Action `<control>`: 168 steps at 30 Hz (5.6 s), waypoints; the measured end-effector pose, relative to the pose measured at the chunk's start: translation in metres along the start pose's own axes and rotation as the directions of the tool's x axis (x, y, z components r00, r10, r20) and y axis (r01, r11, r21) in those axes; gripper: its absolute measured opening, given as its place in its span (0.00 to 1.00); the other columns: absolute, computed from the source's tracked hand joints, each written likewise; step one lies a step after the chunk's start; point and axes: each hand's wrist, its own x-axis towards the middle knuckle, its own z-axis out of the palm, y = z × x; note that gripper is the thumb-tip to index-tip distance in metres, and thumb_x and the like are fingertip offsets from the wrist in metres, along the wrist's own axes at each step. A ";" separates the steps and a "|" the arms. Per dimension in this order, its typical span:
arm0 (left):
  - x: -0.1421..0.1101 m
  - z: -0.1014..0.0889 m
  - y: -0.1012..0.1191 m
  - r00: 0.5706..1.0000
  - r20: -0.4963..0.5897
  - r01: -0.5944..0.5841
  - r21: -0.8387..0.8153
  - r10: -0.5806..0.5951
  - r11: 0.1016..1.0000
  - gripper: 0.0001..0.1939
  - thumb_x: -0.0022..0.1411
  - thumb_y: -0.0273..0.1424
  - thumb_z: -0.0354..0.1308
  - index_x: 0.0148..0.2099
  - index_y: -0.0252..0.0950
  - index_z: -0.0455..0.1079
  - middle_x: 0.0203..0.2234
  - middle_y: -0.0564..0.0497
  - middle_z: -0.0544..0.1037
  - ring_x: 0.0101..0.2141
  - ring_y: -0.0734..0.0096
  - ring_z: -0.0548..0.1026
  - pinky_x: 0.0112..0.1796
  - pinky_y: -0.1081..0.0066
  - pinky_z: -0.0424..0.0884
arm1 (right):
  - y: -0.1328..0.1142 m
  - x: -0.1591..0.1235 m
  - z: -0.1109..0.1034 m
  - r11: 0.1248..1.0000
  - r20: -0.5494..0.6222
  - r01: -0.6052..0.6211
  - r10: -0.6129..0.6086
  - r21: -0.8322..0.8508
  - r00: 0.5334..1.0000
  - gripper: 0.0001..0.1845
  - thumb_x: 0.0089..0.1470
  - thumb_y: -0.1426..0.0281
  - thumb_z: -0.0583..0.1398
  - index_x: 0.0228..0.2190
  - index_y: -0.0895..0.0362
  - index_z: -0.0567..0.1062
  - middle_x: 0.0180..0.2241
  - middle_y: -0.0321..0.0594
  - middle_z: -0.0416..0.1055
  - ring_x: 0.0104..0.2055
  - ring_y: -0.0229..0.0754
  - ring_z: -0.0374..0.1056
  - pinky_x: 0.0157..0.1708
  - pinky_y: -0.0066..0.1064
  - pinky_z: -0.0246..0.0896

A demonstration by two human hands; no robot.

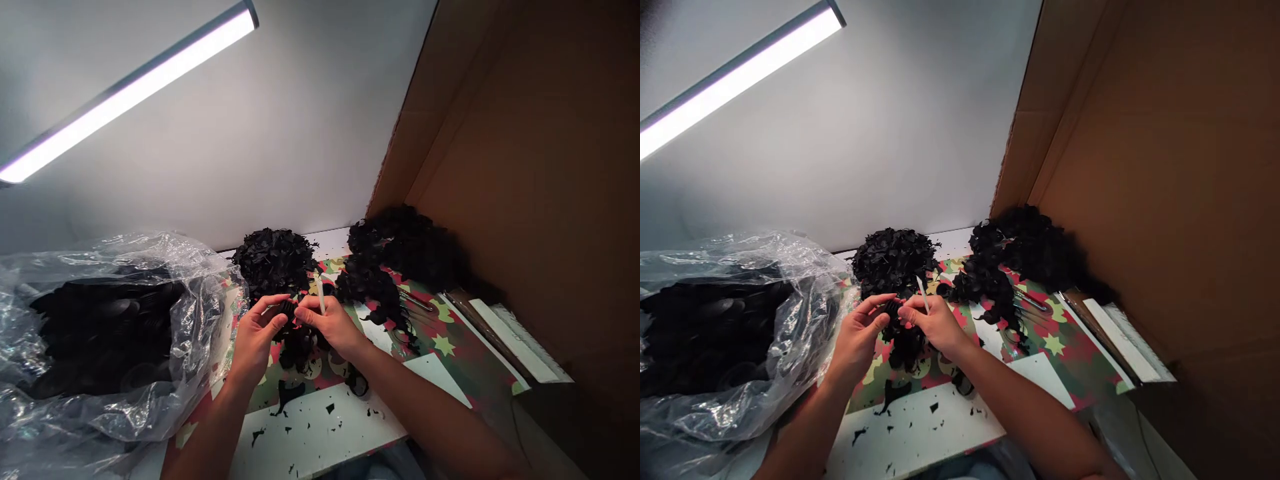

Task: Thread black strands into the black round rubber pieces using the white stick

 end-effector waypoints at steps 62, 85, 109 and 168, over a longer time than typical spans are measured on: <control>-0.005 -0.009 0.019 0.972 0.211 -0.222 0.678 0.103 0.701 0.22 0.46 0.16 0.69 0.43 0.41 0.75 0.38 0.54 0.84 0.39 0.62 0.80 0.41 0.66 0.72 | 0.000 0.001 -0.014 0.309 0.366 0.337 0.036 -0.889 0.930 0.08 0.63 0.75 0.56 0.42 0.54 0.73 0.29 0.37 0.76 0.29 0.41 0.67 0.27 0.29 0.44; -0.005 -0.001 0.000 0.994 -0.108 0.038 0.075 -0.030 0.996 0.11 0.49 0.35 0.71 0.25 0.34 0.75 0.22 0.52 0.76 0.27 0.71 0.71 0.32 0.73 0.67 | 0.012 -0.006 0.002 0.187 0.500 0.644 -0.487 -0.741 0.716 0.17 0.63 0.69 0.54 0.22 0.55 0.67 0.17 0.30 0.63 0.20 0.36 0.54 0.28 0.32 0.45; -0.016 0.008 0.008 0.960 -0.218 -0.230 -0.245 0.178 0.942 0.17 0.47 0.38 0.76 0.34 0.38 0.73 0.33 0.52 0.79 0.36 0.70 0.77 0.42 0.70 0.73 | 0.005 0.004 -0.012 0.792 -0.056 0.328 -0.413 -0.515 0.909 0.20 0.68 0.58 0.52 0.38 0.54 0.81 0.42 0.43 0.77 0.44 0.45 0.72 0.47 0.38 0.67; -0.018 -0.005 0.006 0.981 -0.052 -0.175 0.156 0.185 0.972 0.19 0.62 0.33 0.64 0.55 0.40 0.69 0.42 0.48 0.80 0.45 0.64 0.78 0.47 0.67 0.72 | -0.024 -0.015 -0.003 0.939 -0.001 0.263 -0.270 -0.221 0.963 0.10 0.62 0.68 0.60 0.28 0.54 0.70 0.47 0.43 0.80 0.45 0.45 0.76 0.44 0.36 0.68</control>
